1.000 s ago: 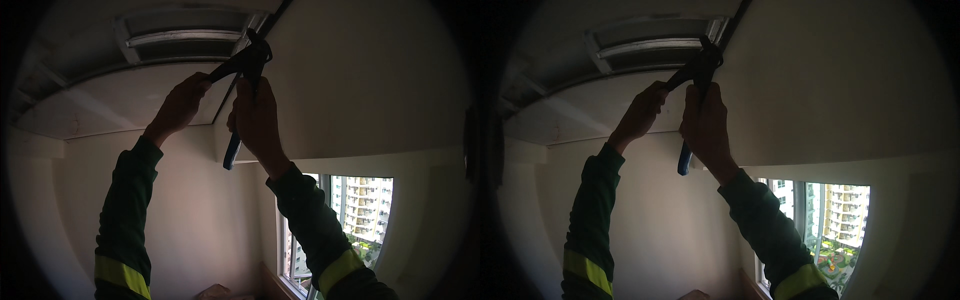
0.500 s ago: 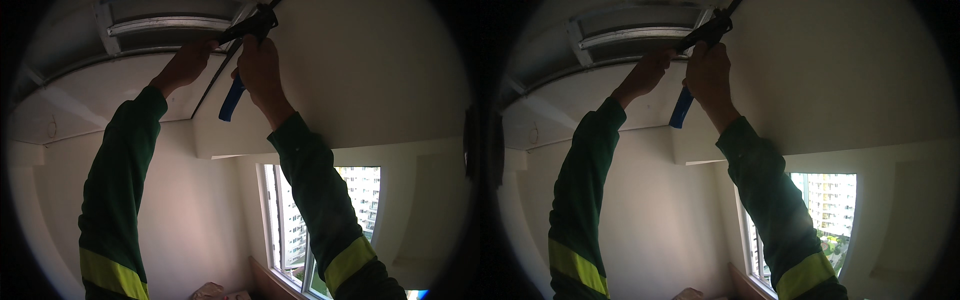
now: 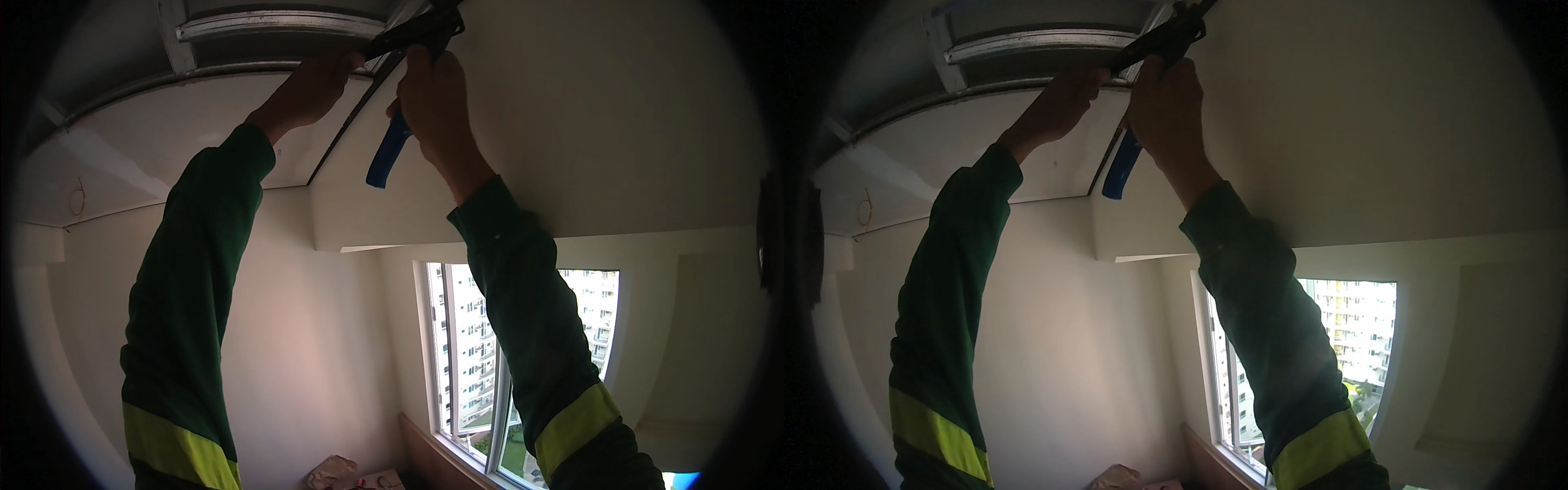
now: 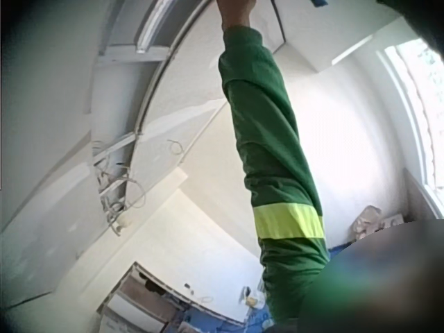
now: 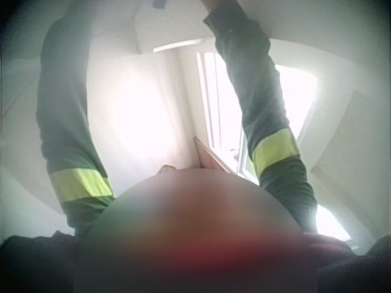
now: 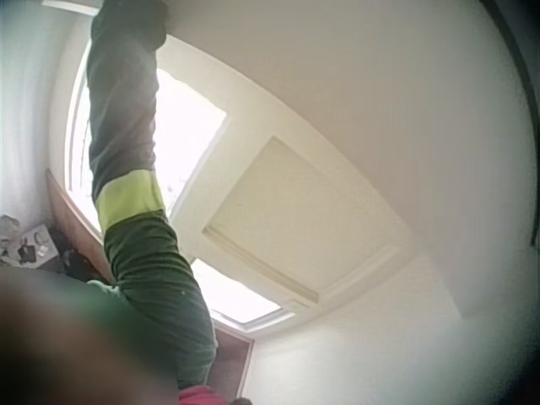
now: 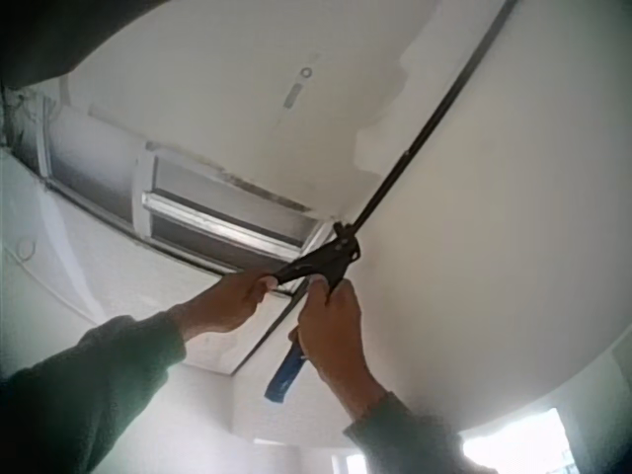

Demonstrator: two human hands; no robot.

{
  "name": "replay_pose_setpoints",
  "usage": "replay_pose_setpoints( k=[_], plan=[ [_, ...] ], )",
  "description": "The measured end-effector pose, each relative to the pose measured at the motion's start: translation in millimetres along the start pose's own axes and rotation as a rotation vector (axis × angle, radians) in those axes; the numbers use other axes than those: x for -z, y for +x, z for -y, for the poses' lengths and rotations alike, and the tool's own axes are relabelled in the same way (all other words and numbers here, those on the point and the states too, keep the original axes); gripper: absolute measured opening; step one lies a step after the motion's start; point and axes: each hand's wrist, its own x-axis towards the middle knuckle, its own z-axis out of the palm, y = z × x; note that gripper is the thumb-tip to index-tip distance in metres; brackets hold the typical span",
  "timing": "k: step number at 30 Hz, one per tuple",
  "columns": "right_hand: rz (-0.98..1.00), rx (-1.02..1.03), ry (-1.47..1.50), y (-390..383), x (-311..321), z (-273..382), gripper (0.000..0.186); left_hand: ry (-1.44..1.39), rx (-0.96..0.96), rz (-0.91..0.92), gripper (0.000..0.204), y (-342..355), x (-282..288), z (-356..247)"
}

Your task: The person uses a corded drill to fasten metal strips to a ceiling framework, then uses a staple gun to secure additional strips. The person repeatedly positions and fastens metal strips along the ceiling grid.

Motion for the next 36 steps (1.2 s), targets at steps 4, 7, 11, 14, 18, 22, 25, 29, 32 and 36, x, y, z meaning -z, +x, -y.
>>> replay_pose_setpoints(
  k=[4,7,11,14,18,22,25,29,32,36],
  plan=[
    [0.001,-0.002,-0.008,0.1,0.1,2.9,0.03,0.044,-0.05,-0.024,0.032,1.9,-1.8,2.8],
    [0.042,-0.004,-0.047,-0.3,0.1,12.9,0.03,0.144,-0.115,-0.013,0.031,3.1,-1.6,7.6],
    [0.015,-0.239,0.192,-7.4,2.4,29.7,0.028,0.135,-0.086,0.012,0.033,1.3,-1.7,12.2],
    [0.033,-0.171,0.02,-7.5,2.2,40.0,0.029,0.096,-0.132,-0.029,0.031,0.2,-1.0,10.7],
    [0.001,-0.315,0.193,-9.0,1.2,46.8,0.03,0.063,-0.01,0.019,0.037,3.3,5.7,4.3],
    [-0.013,-0.281,0.2,-10.5,1.2,43.8,0.03,-0.04,0.091,0.06,0.05,3.4,9.3,1.3],
    [0.028,-0.147,0.101,-7.1,1.1,34.8,0.03,-0.041,0.091,0.052,0.053,0.3,8.5,3.3],
    [0.052,-0.12,0.024,-1.6,-1.4,18.4,0.029,-0.058,0.047,0.046,0.052,2.3,10.9,9.4],
    [-0.012,0.023,0.017,0.3,-10.6,10.2,0.028,0.151,-0.095,0.01,0.053,8.5,12.6,14.9],
    [0.019,-0.194,0.228,-3.0,-20.1,6.7,0.034,-0.059,0.032,0.114,0.052,18.5,12.4,23.4]
  ],
)
